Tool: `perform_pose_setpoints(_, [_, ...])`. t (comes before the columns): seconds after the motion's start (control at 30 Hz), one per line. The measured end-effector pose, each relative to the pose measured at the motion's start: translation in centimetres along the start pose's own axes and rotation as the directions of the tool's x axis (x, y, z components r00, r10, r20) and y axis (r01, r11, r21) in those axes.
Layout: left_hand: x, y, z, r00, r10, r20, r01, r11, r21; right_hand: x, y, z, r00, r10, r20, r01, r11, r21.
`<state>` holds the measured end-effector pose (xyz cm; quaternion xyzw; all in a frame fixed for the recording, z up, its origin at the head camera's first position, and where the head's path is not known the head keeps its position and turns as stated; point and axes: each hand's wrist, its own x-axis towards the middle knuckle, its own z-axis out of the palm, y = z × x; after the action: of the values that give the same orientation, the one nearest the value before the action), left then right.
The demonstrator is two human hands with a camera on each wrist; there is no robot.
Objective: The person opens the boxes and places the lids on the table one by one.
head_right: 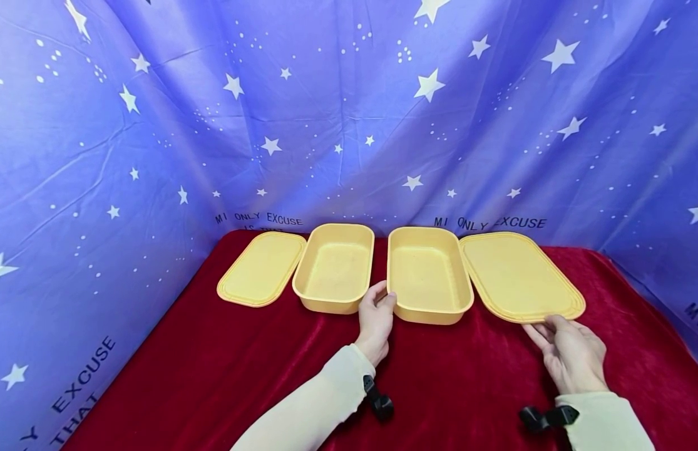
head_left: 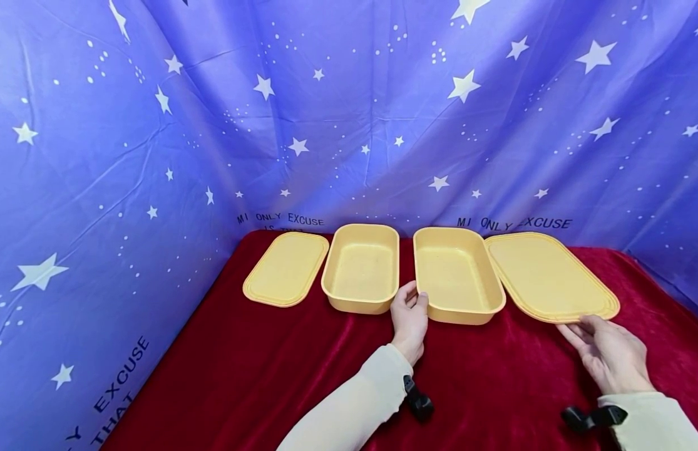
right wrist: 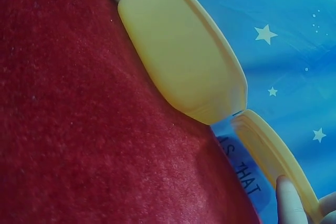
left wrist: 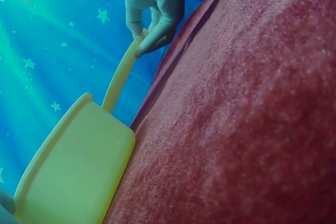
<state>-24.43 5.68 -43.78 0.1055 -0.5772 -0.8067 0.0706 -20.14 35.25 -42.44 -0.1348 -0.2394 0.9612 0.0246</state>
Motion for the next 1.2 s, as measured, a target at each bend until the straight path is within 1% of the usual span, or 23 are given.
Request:
perform_pose_setpoints(0.1, [0.0, 0.0, 0.0, 1.000, 0.003, -0.001, -0.003, 1.000, 0.000, -0.1, 0.0, 0.0, 1.000, 0.020, -0.011, -0.020, 1.000, 0.008])
perform_pose_setpoints(0.33, [-0.1, -0.2, 0.0, 1.000, 0.011, 0.002, -0.011, 1.000, -0.002, -0.1, 0.1, 0.0, 0.998, 0.029, -0.054, -0.030, 0.999, -0.016])
perform_pose_setpoints(0.5, [-0.1, -0.1, 0.1, 1.000, 0.000, 0.000, 0.000, 1.000, -0.002, -0.1, 0.1, -0.1, 0.997, 0.041, -0.063, -0.042, 0.999, -0.020])
perform_pose_setpoints(0.7, [-0.1, 0.0, 0.0, 1.000, 0.020, 0.005, -0.020, 1.000, 0.006, 0.0, 0.1, -0.2, 0.997, 0.048, -0.061, -0.049, 0.999, -0.023])
perform_pose_setpoints(0.87, [-0.1, -0.1, 0.0, 1.000, 0.021, 0.001, -0.021, 1.000, 0.003, 0.2, 0.1, -0.4, 0.996, 0.062, -0.062, -0.063, 0.998, -0.015])
perform_pose_setpoints(1.2, [-0.2, 0.1, 0.0, 1.000, 0.014, -0.004, -0.014, 1.000, 0.003, 0.6, 0.0, -1.1, 0.995, 0.097, -0.033, -0.097, 0.995, 0.018])
